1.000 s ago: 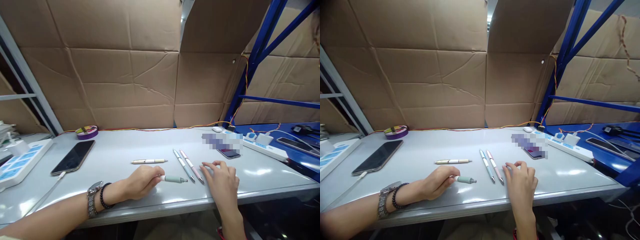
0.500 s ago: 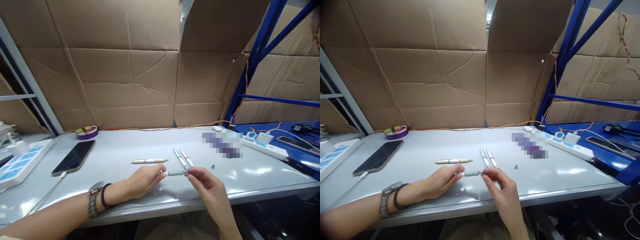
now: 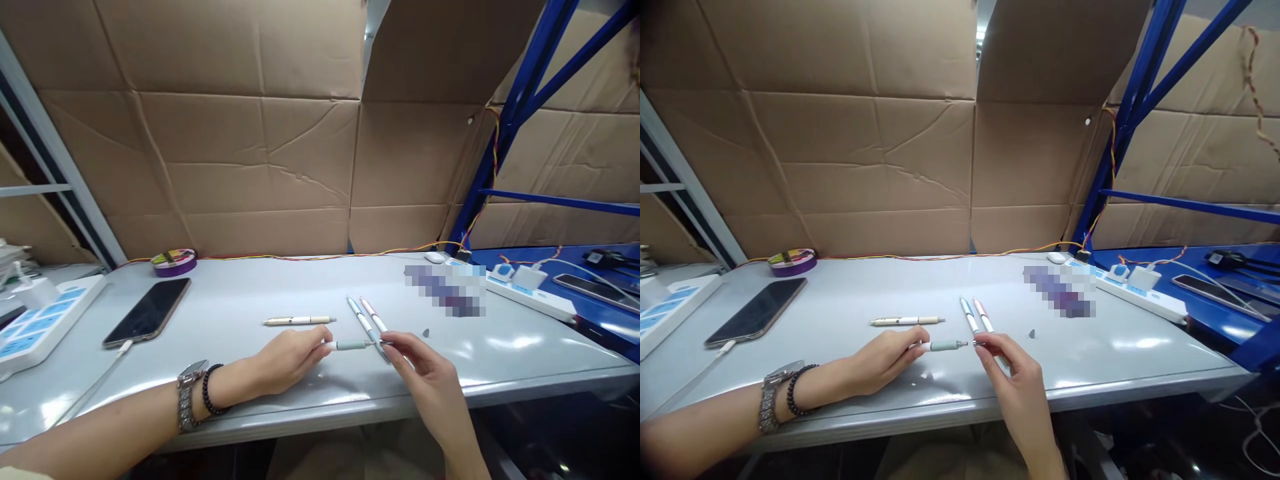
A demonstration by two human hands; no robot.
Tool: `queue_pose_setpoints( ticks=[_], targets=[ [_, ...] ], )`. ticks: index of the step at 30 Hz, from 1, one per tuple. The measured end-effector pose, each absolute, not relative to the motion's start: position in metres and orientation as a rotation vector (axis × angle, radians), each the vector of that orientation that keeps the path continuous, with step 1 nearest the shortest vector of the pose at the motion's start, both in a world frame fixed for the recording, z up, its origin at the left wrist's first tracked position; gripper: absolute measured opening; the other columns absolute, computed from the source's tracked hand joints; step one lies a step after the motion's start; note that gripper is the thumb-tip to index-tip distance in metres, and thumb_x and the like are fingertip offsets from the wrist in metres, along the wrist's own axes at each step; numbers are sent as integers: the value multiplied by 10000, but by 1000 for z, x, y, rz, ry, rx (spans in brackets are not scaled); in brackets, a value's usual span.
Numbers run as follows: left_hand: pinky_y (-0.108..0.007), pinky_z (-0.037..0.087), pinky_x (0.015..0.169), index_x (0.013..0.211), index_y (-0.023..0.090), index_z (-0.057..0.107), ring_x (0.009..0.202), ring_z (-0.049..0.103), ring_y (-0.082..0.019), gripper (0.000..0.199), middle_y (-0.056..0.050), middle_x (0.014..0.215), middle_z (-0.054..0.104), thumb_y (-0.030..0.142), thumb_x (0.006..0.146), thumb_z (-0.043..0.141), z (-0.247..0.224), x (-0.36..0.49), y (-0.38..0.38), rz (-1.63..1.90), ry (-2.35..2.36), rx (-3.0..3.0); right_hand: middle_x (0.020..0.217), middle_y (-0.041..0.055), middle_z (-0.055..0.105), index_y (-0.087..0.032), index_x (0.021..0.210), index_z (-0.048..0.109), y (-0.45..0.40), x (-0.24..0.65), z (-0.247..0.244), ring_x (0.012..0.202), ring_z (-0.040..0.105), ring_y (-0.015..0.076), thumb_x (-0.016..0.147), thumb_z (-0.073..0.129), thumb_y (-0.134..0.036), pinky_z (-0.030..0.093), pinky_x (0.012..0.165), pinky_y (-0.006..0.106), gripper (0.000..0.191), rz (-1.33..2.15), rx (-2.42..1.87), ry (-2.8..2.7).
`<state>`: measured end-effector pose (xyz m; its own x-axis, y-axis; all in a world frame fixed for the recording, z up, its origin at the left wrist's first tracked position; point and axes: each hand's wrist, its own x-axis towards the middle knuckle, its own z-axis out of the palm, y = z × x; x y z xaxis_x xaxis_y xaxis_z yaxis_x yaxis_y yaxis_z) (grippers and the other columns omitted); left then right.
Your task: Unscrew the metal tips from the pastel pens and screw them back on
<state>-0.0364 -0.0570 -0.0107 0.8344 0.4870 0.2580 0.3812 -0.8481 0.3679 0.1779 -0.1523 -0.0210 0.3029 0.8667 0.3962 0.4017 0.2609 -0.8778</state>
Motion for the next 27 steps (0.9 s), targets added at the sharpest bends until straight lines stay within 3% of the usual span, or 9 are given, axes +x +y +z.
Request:
queue_pose_setpoints(
  ticks=[14,18,22,24,27],
  targets=[
    [-228,354,520,916,193,458,536,513,-147,335,10,646,541,383,976,188,-10,-35,-58,454,658,2775,856,25,693,-241,841,655,-148,172,-25,829,634,211,842,532,-341,481,828,347,160,372,-1332,-1542],
    [-227,353,514,906,193,462,532,523,-149,347,10,636,541,385,977,182,-11,-35,-59,431,672,2797,791,30,657,-226,815,615,-145,171,-27,733,601,186,873,486,-355,479,683,286,192,287,-1367,-1619],
    [-233,358,512,905,193,463,540,534,-157,368,2,655,565,387,978,160,-11,-35,-60,412,645,2828,601,0,548,-211,633,533,-142,168,-28,576,520,148,924,364,-362,439,595,258,369,217,-1397,-1690],
    [-238,370,529,920,193,462,560,547,-162,358,-3,681,581,380,979,163,-11,-35,-61,400,640,2831,639,3,569,-210,712,574,-143,169,-27,607,535,151,926,363,-362,446,626,261,336,246,-1382,-1678],
    [-234,379,546,936,197,457,577,555,-159,333,-2,705,589,366,980,173,-10,-34,-61,381,663,2809,851,20,650,-228,990,593,-147,175,-25,742,589,164,876,486,-363,465,683,254,206,351,-1348,-1644]
  ],
)
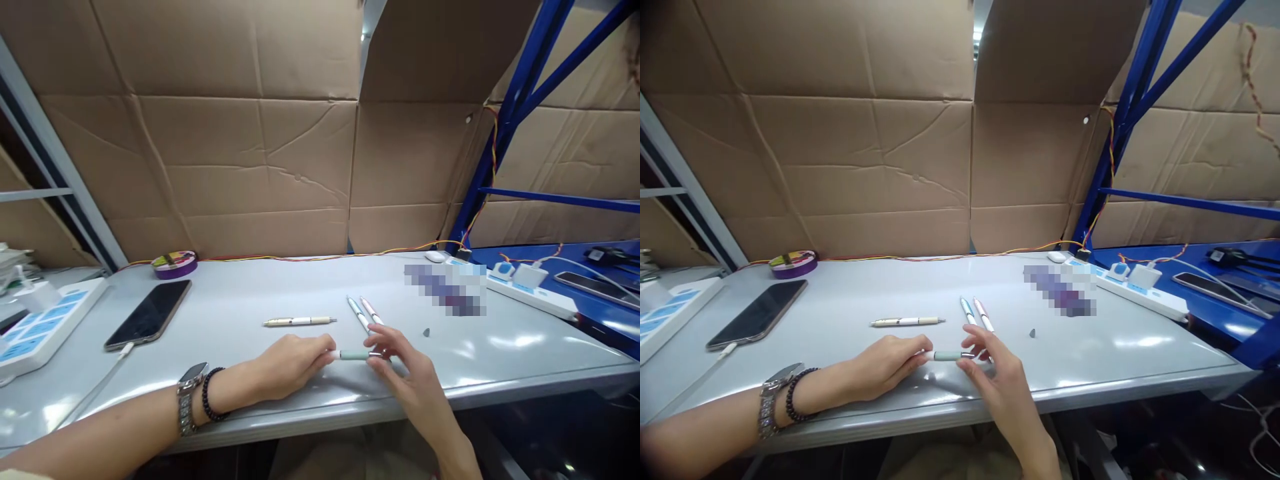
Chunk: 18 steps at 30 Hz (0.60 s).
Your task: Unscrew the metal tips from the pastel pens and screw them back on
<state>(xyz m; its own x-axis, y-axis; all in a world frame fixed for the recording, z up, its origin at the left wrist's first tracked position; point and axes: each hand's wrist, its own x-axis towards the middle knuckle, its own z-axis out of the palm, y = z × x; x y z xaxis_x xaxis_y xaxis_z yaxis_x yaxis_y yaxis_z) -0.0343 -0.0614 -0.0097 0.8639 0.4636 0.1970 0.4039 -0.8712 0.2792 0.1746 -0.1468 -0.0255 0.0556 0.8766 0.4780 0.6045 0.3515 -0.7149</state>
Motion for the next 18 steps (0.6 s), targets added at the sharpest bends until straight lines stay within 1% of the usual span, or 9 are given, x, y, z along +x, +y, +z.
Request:
queue_pose_setpoints(
  ticks=[1,3,7,9,11,13,15,17,18],
  targets=[
    [-233,378,543,934,197,456,574,554,-158,335,-1,700,588,367,980,171,-9,-34,-61,375,668,2806,876,18,661,-237,993,598,-148,177,-25,766,598,169,862,513,-361,467,699,253,200,367,-1343,-1648],
    [-235,374,532,927,196,456,564,552,-161,357,-2,685,585,383,978,156,-9,-34,-61,366,671,2816,833,9,675,-238,871,627,-150,179,-26,756,610,174,856,522,-360,464,692,249,162,358,-1360,-1662],
    [-238,376,537,929,197,462,565,559,-164,403,-4,685,593,416,978,126,-10,-35,-62,366,638,2846,587,-2,601,-208,633,587,-149,177,-28,567,562,152,907,406,-382,439,570,246,372,301,-1421,-1699],
    [-235,377,541,932,196,463,574,562,-161,405,-5,699,596,416,980,126,-10,-35,-62,371,632,2844,584,3,594,-203,663,606,-148,176,-29,562,555,151,914,381,-390,443,567,247,385,307,-1408,-1700],
    [-232,375,538,932,195,462,574,560,-159,394,-3,696,591,410,981,135,-10,-35,-62,372,644,2836,724,16,651,-213,854,641,-148,178,-29,632,578,157,882,456,-399,459,567,236,264,359,-1401,-1662],
    [-231,373,537,932,195,462,573,558,-158,377,-1,691,584,401,981,150,-10,-35,-62,363,658,2832,832,18,668,-235,954,633,-150,180,-28,688,587,159,842,531,-390,470,584,226,216,407,-1403,-1634],
    [-232,371,539,935,195,462,576,555,-160,361,-1,691,579,389,981,161,-9,-35,-62,352,660,2831,785,10,659,-233,852,642,-151,182,-28,680,581,157,843,531,-379,465,600,225,183,430,-1394,-1633],
    [-234,370,542,943,196,461,573,543,-157,338,5,683,567,374,980,175,-8,-35,-62,348,650,2818,688,6,626,-218,731,618,-152,181,-28,649,570,156,870,481,-390,451,593,232,259,469,-1379,-1632],
    [-234,368,540,942,197,457,565,532,-154,324,10,673,556,368,979,184,-7,-35,-63,354,640,2802,664,5,614,-216,733,608,-153,179,-28,642,569,158,880,457,-401,444,581,235,280,510,-1367,-1617]
  ],
)
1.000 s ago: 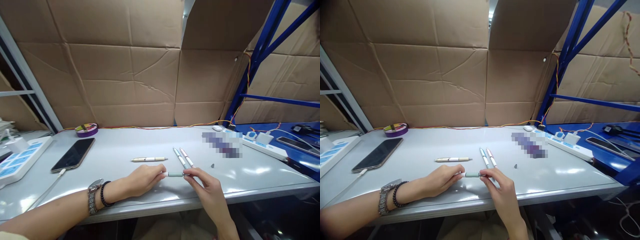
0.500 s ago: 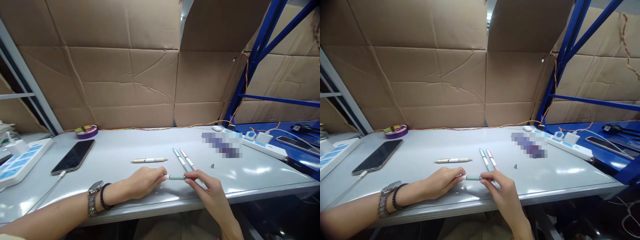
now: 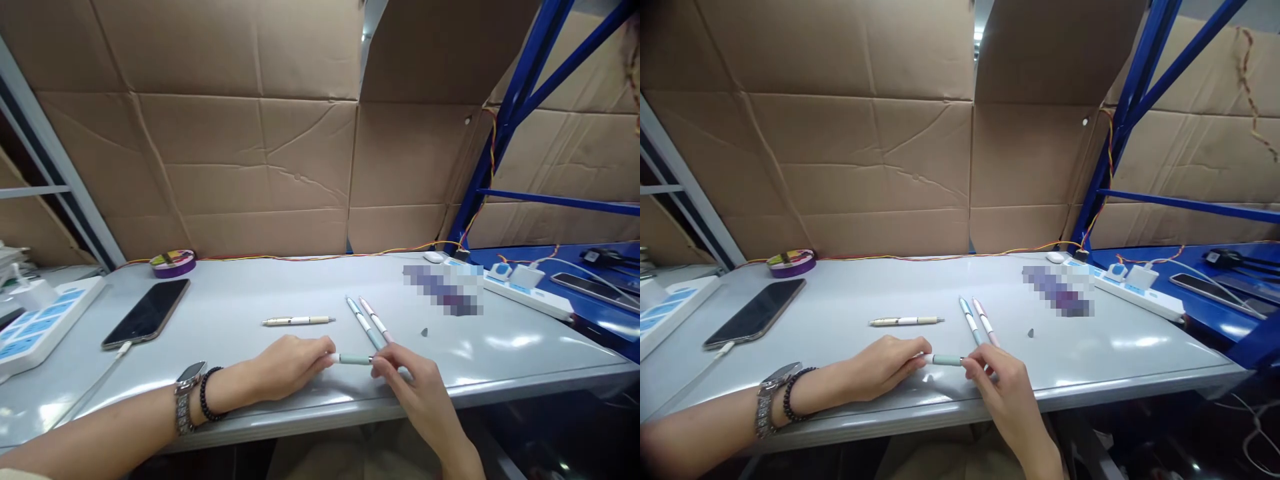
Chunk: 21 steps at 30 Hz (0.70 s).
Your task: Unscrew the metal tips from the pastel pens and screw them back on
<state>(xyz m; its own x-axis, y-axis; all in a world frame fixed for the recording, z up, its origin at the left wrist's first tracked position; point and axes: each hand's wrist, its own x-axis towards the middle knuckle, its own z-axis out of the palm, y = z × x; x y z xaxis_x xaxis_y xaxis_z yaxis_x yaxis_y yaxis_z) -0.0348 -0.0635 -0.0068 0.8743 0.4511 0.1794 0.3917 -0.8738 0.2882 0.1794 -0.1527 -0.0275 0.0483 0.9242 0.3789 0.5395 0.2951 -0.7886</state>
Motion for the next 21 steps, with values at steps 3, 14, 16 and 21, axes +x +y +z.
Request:
queue_pose_setpoints(
  ticks=[3,14,16,21],
  targets=[
    [-231,367,536,940,199,432,536,483,-138,277,26,645,512,347,980,202,-3,-36,-71,409,634,2716,723,7,637,-236,964,597,-155,169,-25,712,598,174,867,484,-413,448,612,250,231,732,-1294,-1529],
    [-251,421,547,1220,242,324,643,519,-173,608,-72,901,529,698,819,332,-12,-38,-82,488,-72,2827,464,-89,325,-204,813,499,-151,125,-33,445,277,67,837,503,-530,224,440,185,326,1258,-863,-1002],
    [-243,372,482,1113,244,453,549,460,-151,632,-50,798,504,758,757,366,-13,-36,-78,392,-129,2980,459,-95,270,-200,788,484,-149,126,-32,441,229,67,840,475,-558,177,430,198,361,1290,-905,-1044],
    [-237,299,434,960,228,528,493,373,-122,645,-33,744,475,801,704,380,-16,-36,-79,413,-199,3106,487,-88,273,-203,785,477,-150,131,-25,458,244,70,843,451,-575,181,439,206,378,1347,-961,-1167]
  ],
)
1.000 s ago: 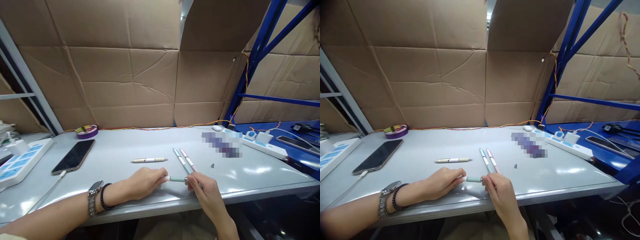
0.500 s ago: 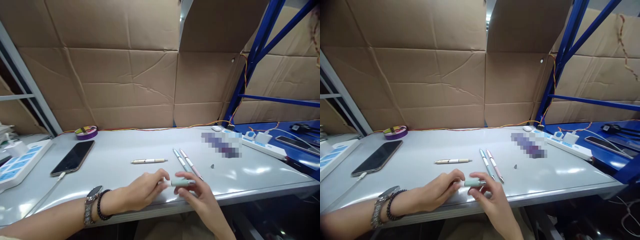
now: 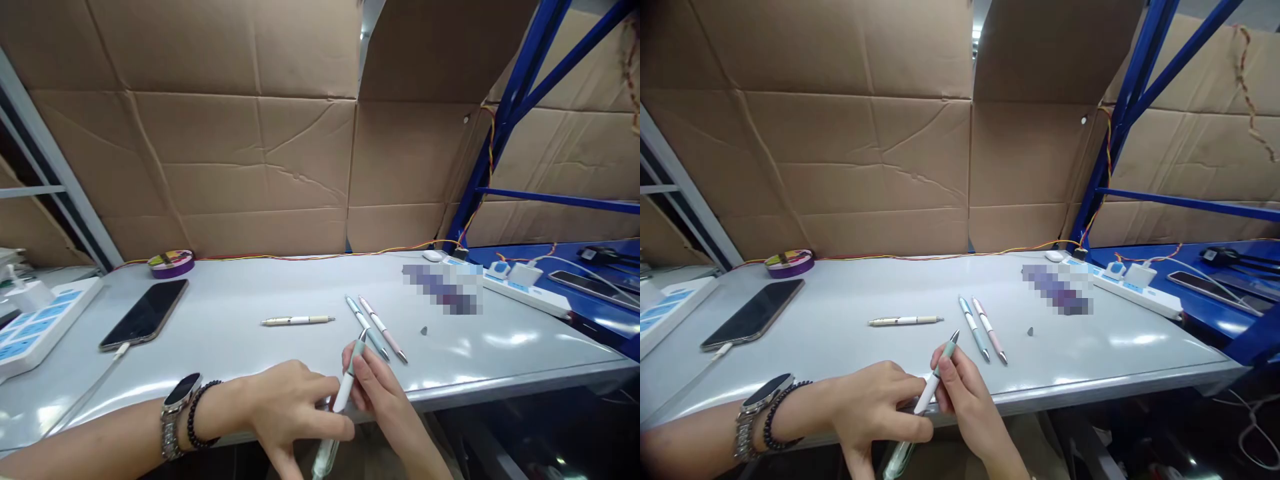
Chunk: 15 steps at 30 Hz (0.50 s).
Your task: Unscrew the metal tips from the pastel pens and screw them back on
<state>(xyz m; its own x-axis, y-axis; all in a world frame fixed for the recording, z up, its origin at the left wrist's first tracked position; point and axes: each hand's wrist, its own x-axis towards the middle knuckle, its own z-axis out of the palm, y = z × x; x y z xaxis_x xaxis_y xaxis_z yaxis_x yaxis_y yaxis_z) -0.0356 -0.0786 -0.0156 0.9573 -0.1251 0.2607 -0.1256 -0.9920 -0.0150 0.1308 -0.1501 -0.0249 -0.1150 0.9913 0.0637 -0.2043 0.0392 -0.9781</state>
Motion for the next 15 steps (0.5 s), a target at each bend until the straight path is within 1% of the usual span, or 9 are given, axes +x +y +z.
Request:
queue_pose_setpoints(
  ticks=[4,8,13,15],
  targets=[
    [-241,316,428,933,207,512,513,410,-133,611,-50,775,509,770,744,369,-16,-35,-82,398,-185,3156,487,-87,305,-206,806,462,-149,133,-24,466,269,74,867,421,-558,195,454,211,359,1386,-958,-1178],
    [-246,306,412,922,214,495,509,410,-133,561,-30,776,524,742,764,389,-13,-33,-83,403,-159,3167,487,-88,318,-205,815,459,-148,136,-25,465,280,70,878,421,-538,194,457,211,342,1394,-947,-1173],
    [-257,289,389,888,210,490,476,384,-130,571,-29,761,522,753,765,363,-15,-32,-83,471,-185,3175,489,-88,323,-201,789,471,-147,133,-28,450,277,59,855,466,-538,176,438,199,344,1419,-890,-1144],
    [-258,288,390,899,210,483,462,375,-130,573,-24,721,509,749,780,332,-17,-32,-83,482,-195,3180,493,-90,318,-200,798,496,-146,132,-30,436,277,51,820,535,-523,174,425,189,326,1399,-851,-1075]
  ],
)
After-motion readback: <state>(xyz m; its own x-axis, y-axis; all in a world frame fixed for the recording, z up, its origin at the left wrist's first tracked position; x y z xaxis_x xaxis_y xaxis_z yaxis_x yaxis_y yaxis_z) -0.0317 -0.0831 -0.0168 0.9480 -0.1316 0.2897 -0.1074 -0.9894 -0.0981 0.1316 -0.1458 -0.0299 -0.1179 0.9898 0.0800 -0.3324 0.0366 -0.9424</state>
